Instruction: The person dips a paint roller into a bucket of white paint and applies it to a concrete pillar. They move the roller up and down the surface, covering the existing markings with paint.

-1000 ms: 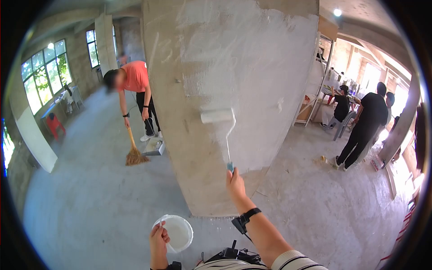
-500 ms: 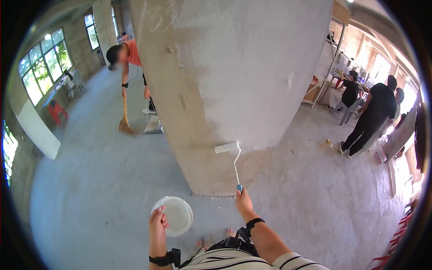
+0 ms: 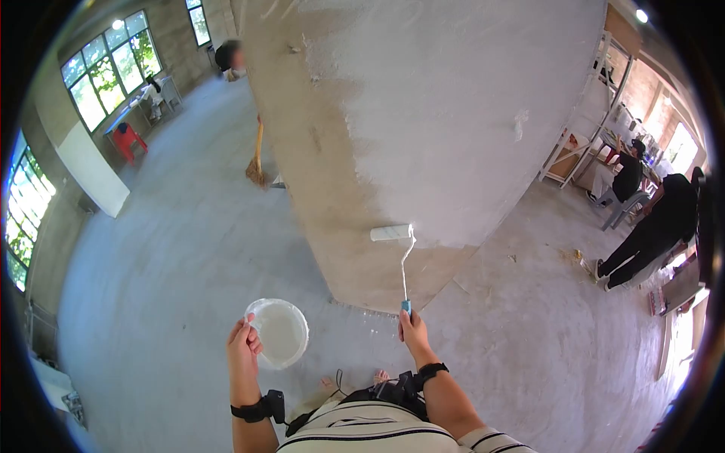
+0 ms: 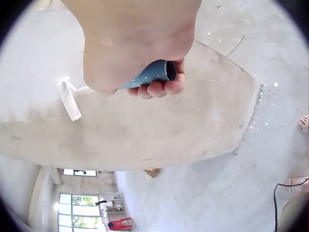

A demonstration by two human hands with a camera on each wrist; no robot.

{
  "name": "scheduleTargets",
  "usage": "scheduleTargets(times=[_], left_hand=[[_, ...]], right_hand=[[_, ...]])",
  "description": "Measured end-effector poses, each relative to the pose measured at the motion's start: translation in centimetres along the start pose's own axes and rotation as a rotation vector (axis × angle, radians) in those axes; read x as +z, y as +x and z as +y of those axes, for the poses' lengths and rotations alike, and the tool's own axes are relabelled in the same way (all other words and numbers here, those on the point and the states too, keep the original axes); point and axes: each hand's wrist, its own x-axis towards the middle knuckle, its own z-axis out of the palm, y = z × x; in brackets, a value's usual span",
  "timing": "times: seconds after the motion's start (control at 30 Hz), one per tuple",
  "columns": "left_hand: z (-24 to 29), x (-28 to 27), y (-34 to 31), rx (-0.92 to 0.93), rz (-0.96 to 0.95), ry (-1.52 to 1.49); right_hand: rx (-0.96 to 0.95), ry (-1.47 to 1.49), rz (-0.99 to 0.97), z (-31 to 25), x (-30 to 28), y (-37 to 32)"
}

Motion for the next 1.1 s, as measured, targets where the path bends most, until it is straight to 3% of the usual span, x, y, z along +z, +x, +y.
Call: scheduleTargets(times=[0.1, 0.17, 0.37, 0.6, 0.77, 0.9, 0.97, 1.03, 1.1], left_hand=[[-0.3, -0.4, 0.3, 0.009, 0.012, -0.011], [-0.5, -0.4, 0.6, 0.012, 0.009, -0.014], [-1.6, -2.0, 2.0, -0.008, -0.046, -0.022], [-3.6, -4.0, 4.3, -0.055, -0.134, -0.039], [-4.1, -5.0, 5.8, -0.069, -0.177, -0.021], [-5.1, -5.8, 7.0, -0.06, -0.193, -0.03], [-5.7, -6.3, 7.7, -0.047, -0.213, -0.032], [-6.0, -6.6, 8.1, -0.035, -0.232, -0.031], [-5.8, -6.4, 8.2, -0.053, -0.217, -0.034]], right_hand=[[-0.078, -0.242, 0.091, 2.2, -0.1, 1.6], [-0.17, -0.358, 0.172, 0.5, -0.4, 1.2], [-0.199, -0.452, 0.181, -4.1, 0.3, 0.0], [-0.208, -0.288, 0.178, -6.1, 4.8, -0.6], [-0.336, 0.008, 0.1, -15.2, 8.3, -2.6], [-0.463, 0.054, 0.082, -21.5, 9.2, -2.3], [-0.527, 0.071, 0.073, -21.8, 9.3, -1.7], [-0.606, -0.056, 0.201, -20.4, 9.3, 0.3], [-0.547, -0.02, 0.188, -17.9, 9.2, 1.3]])
